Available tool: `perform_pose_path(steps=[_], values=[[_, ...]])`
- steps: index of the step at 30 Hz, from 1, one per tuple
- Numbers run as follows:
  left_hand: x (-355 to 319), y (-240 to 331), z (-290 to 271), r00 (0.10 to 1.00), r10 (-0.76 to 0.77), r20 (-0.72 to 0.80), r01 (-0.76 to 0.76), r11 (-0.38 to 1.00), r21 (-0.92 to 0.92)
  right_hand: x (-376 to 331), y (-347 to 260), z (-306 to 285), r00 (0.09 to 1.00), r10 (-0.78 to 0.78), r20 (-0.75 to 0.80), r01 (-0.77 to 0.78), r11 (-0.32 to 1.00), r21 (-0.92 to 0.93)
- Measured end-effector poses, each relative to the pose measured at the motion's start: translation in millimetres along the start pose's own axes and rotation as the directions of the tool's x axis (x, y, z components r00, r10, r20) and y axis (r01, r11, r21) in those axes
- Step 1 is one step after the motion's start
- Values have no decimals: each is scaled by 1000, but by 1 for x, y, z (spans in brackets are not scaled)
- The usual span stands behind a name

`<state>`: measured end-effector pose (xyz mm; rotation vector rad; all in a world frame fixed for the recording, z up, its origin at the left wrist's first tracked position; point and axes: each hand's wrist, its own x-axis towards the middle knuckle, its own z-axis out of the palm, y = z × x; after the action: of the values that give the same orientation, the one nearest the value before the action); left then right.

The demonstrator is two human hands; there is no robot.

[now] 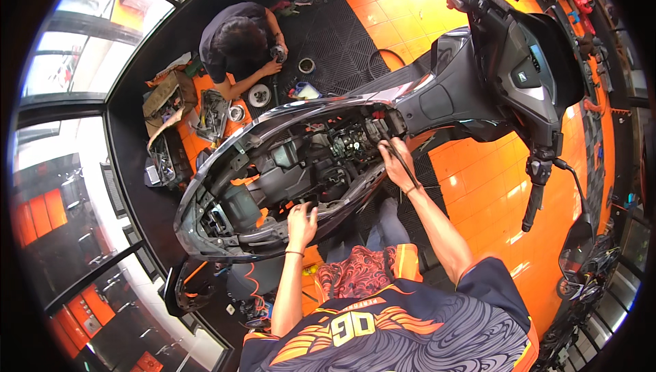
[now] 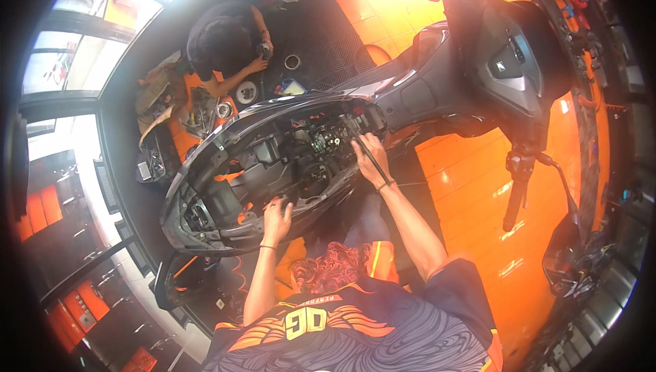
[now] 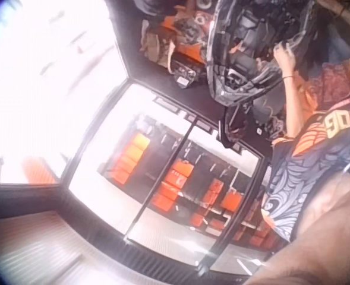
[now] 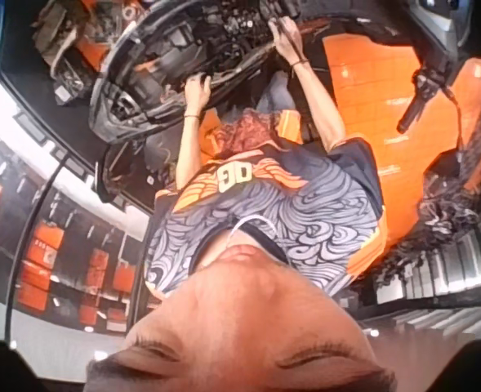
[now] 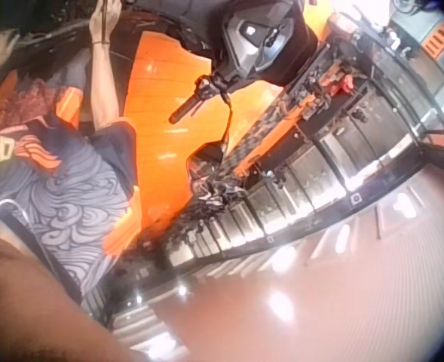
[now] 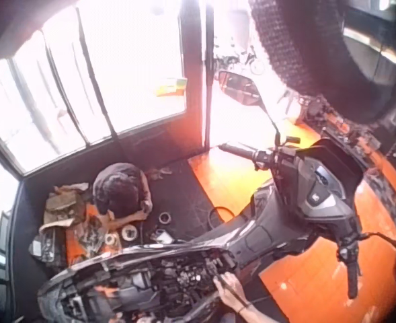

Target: The person works on the under-seat compartment of a scooter, using a screwdriver to tighten screws and a cloth to wipe the interior. They then place the seat back onto the scooter and secure it by tightening screws around the edges.

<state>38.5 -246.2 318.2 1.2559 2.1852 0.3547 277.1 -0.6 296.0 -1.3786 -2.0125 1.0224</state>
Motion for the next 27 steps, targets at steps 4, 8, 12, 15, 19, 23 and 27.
perform_pose_path(steps=[4,8,12,15,19,23,27], values=[[-29,-45,-3,999,30,-19,-30,998,49,-23,-34,-53,952,-128,-277,51,962,-268],[-38,-62,0,1000,-8,3,8,1000,26,-61,-28,-85,956,-79,-283,13,974,-226],[-37,-65,7,1000,-20,8,20,1000,-13,-148,29,-69,932,278,-231,-330,915,-230],[-37,-68,13,999,-28,27,28,1000,6,-235,86,-41,855,393,-338,-488,831,-267],[-35,-72,17,1000,14,10,-15,999,33,-350,142,-31,85,986,144,-959,42,279],[-34,-76,21,1000,2,1,-2,1000,20,-434,147,-32,-97,974,204,-974,-135,182],[-32,-79,26,999,-26,39,24,998,50,-466,135,-39,-159,958,237,-873,-248,420]])
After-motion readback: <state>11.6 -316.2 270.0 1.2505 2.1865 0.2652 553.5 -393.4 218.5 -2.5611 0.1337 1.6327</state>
